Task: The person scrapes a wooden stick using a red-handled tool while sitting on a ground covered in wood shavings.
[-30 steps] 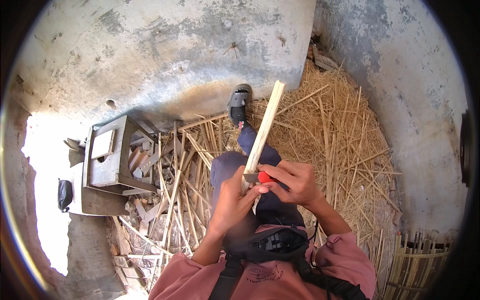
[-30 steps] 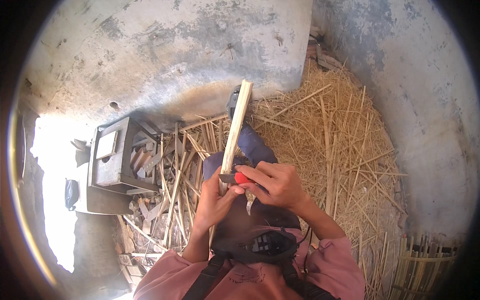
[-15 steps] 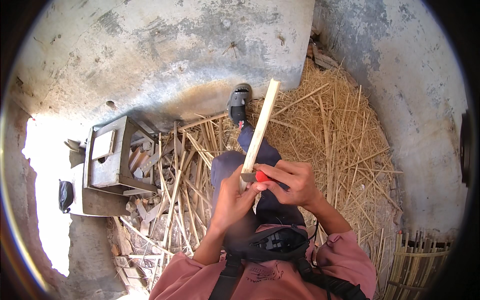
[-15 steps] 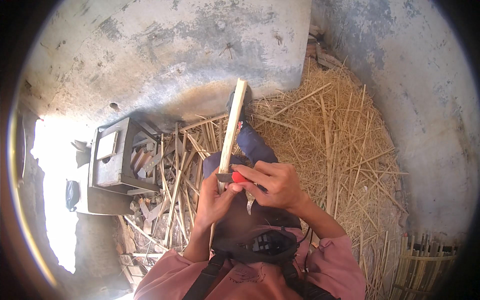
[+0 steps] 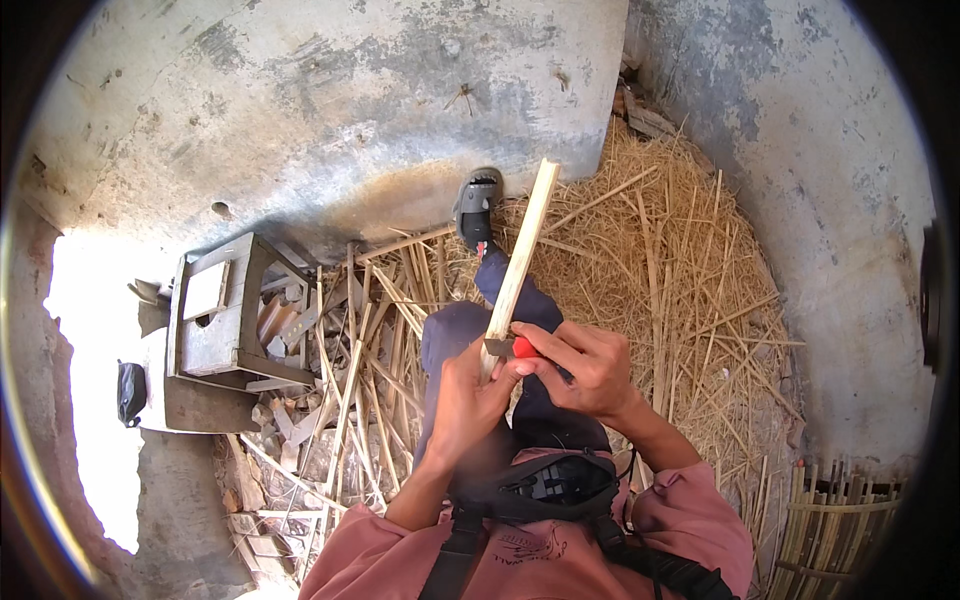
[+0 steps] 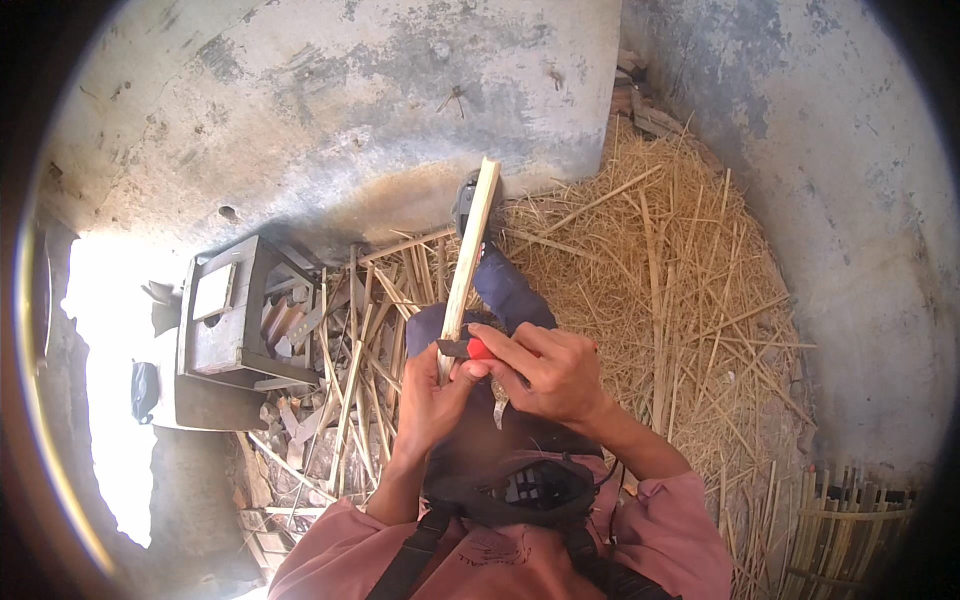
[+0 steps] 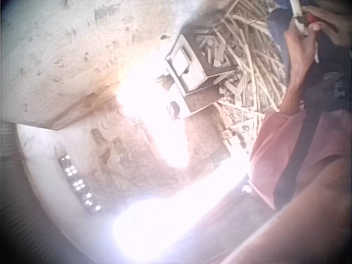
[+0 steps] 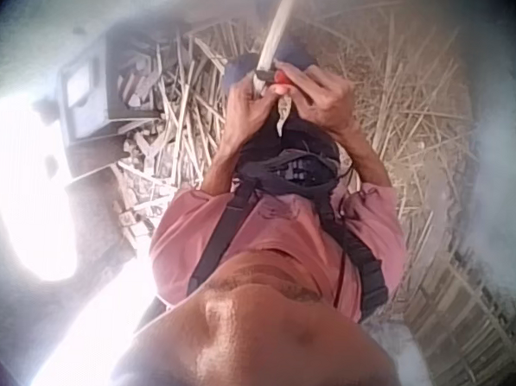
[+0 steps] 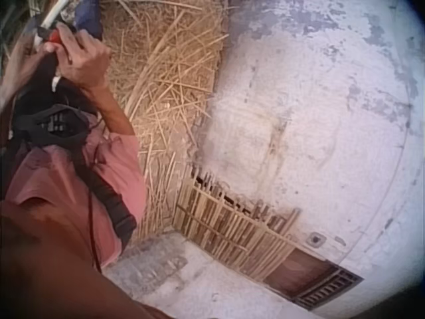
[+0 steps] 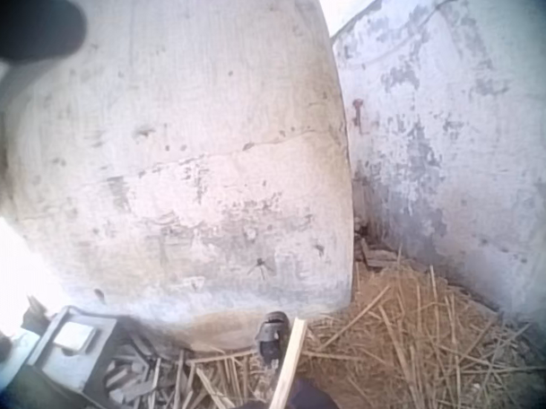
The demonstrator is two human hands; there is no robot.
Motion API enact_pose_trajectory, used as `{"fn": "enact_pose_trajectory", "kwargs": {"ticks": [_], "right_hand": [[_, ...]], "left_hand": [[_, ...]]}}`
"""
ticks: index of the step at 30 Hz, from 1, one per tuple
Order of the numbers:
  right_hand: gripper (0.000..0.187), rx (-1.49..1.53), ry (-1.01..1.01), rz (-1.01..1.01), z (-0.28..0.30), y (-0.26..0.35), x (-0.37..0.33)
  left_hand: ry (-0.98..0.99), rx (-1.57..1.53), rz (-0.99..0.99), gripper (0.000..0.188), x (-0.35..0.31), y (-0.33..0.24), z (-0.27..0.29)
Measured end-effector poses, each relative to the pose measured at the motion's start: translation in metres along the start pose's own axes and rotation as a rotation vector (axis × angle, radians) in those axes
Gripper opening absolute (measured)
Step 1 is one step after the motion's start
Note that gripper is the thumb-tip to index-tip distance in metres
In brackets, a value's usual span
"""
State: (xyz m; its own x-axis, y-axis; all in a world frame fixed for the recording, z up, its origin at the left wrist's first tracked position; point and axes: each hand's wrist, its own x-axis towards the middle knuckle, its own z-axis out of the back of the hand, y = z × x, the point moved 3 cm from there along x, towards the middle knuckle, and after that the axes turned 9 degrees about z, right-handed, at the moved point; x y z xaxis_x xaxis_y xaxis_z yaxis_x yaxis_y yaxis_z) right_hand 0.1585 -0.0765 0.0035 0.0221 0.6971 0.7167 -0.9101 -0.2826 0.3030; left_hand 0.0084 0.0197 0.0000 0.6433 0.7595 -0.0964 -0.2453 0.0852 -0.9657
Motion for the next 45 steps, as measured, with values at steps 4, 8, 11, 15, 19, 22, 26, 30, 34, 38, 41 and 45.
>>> {"fn": "enact_pose_trajectory", "kwargs": {"ticks": [4, 8, 11, 15, 19, 22, 26, 30, 34, 38, 41, 45], "right_hand": [[0.041, -0.033, 0.001, -0.004, -0.001, 0.003, 0.000], [0.040, -0.045, -0.008, -0.008, -0.004, 0.003, -0.004], [0.040, -0.014, -0.067, -0.068, -0.009, 0.003, -0.007], [0.040, 0.009, -0.056, -0.110, -0.010, 0.002, -0.002], [0.040, 0.057, -0.030, -0.069, -0.007, -0.009, 0.005], [0.041, 0.100, 0.026, -0.010, -0.002, -0.010, 0.011], [0.042, 0.130, 0.068, 0.041, -0.004, -0.012, 0.010], [0.043, 0.134, 0.080, 0.073, -0.002, -0.012, 0.012], [0.042, 0.101, 0.055, 0.069, 0.001, -0.007, 0.015], [0.042, 0.043, 0.049, 0.039, 0.005, -0.003, 0.015], [0.042, 0.005, 0.026, 0.043, 0.003, -0.002, 0.012], [0.042, -0.026, -0.012, 0.021, -0.001, 0.000, 0.012]], "left_hand": [[-0.013, -0.019, -0.004, 0.036, -0.002, -0.002, 0.000], [-0.009, 0.037, 0.045, 0.036, -0.001, 0.002, 0.002], [-0.002, 0.046, 0.088, 0.035, -0.001, 0.004, 0.000], [0.023, 0.022, 0.084, 0.033, 0.007, 0.015, 0.002], [0.020, 0.026, 0.025, 0.035, 0.006, 0.008, 0.008], [0.029, 0.012, 0.017, 0.036, 0.006, 0.005, 0.010], [0.062, -0.004, -0.043, 0.035, 0.005, 0.004, 0.010], [0.076, 0.040, -0.075, 0.033, 0.005, -0.002, 0.012], [-0.018, -0.055, -0.136, 0.032, 0.004, 0.007, 0.003], [-0.039, 0.009, -0.105, 0.032, 0.002, 0.002, 0.002], [-0.058, 0.019, -0.076, 0.030, 0.000, 0.000, 0.001], [-0.095, 0.035, -0.051, 0.028, -0.002, -0.010, 0.000]]}}
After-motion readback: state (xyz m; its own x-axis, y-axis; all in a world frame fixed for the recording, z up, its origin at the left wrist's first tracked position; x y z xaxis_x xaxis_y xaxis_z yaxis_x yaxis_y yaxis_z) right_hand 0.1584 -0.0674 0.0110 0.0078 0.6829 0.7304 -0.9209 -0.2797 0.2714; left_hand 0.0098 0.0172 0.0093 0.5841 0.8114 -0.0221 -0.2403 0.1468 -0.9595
